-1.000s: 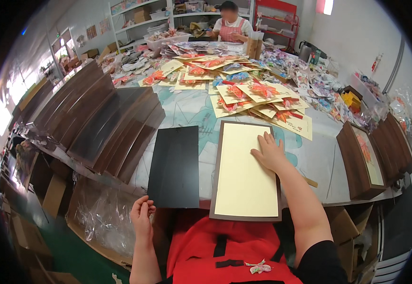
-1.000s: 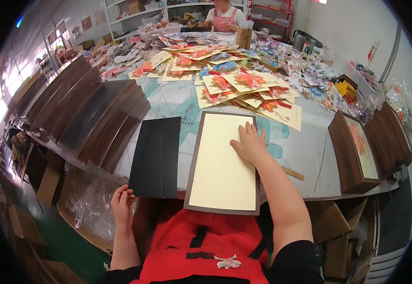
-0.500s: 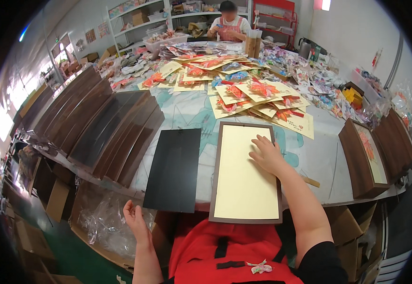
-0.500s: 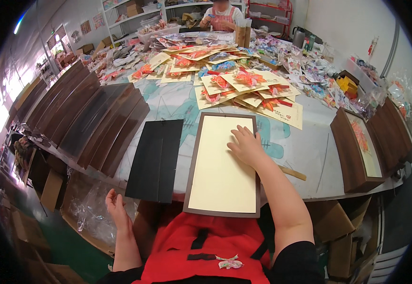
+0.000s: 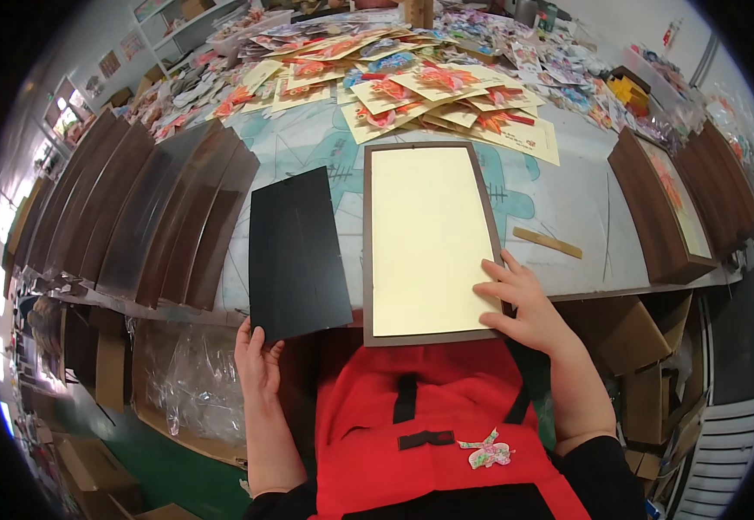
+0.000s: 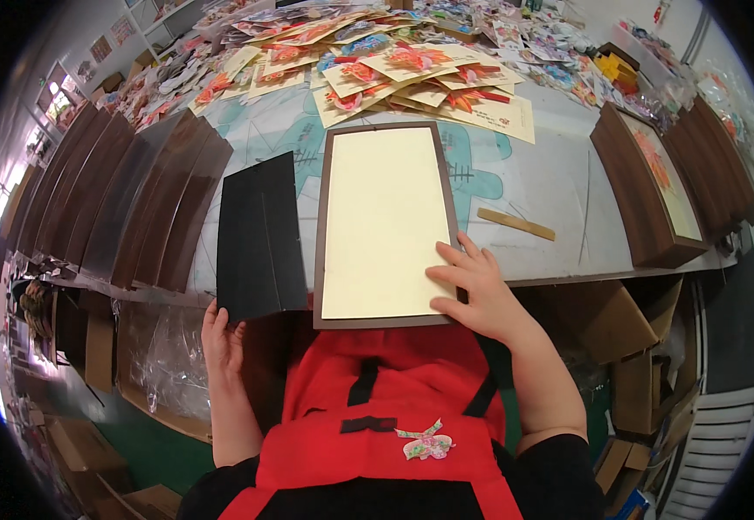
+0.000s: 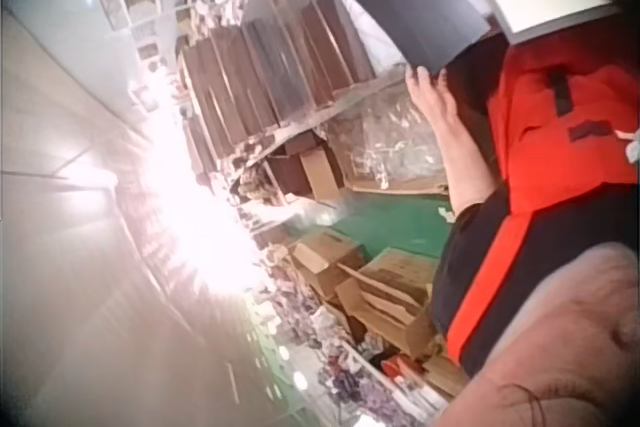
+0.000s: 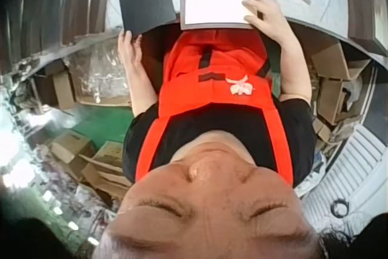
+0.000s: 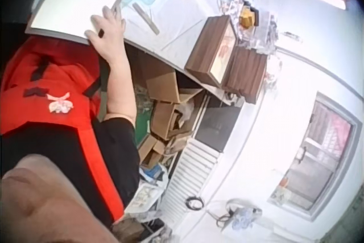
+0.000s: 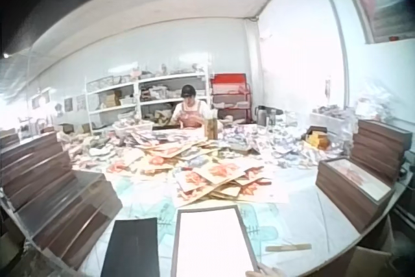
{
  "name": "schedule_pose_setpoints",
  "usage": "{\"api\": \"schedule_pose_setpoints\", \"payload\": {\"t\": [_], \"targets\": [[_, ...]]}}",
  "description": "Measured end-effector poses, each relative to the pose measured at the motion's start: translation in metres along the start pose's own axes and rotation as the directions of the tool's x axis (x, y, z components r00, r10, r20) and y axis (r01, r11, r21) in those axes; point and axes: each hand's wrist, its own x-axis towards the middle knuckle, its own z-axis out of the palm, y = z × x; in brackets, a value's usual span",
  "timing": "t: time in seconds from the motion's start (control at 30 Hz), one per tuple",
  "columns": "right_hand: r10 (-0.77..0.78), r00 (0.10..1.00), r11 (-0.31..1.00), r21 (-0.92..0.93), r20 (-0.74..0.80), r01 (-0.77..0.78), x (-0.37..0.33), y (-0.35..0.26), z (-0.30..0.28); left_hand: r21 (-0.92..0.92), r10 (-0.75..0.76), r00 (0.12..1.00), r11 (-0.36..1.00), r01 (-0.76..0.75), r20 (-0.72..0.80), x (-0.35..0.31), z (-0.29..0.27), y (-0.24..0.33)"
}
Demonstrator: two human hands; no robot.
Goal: The person assembles decorative frames by placing a red paper cutout into a wooden frame, inserting a backing board, and securing the assembly with a wooden stick. They then wrap the finished frame in plastic film. The process is repeated for multiple units in a workshop setting.
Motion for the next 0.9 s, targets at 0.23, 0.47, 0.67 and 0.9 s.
{"api": "schedule_pose_setpoints", "payload": {"t": [0.23, 0.47, 0.67, 0.9], "targets": [[-0.001, 0.988, 0.998, -0.068, -0.151, -0.010, 0.008, -0.011, 0.011, -0.250, 0.053, 0.997, 0.968, -0.036, 0.061, -0.012, 0.006, 0.010], [0.127, 0.991, 0.491, 0.870, -0.035, -0.033, 0.020, -0.064, 0.017, -0.242, 0.136, 0.914, 0.969, -0.044, 0.382, -0.063, 0.067, 0.021], [0.278, 0.938, 0.305, 0.945, -0.206, 0.117, 0.025, -0.051, 0.011, 0.130, -0.083, 0.779, 0.992, 0.002, 0.621, -0.076, 0.105, 0.009], [0.447, 0.881, 0.428, 0.902, -0.153, -0.061, 0.033, -0.018, 0.002, 0.300, 0.117, 0.758, 0.872, -0.388, 0.641, -0.048, 0.103, -0.024]]}}
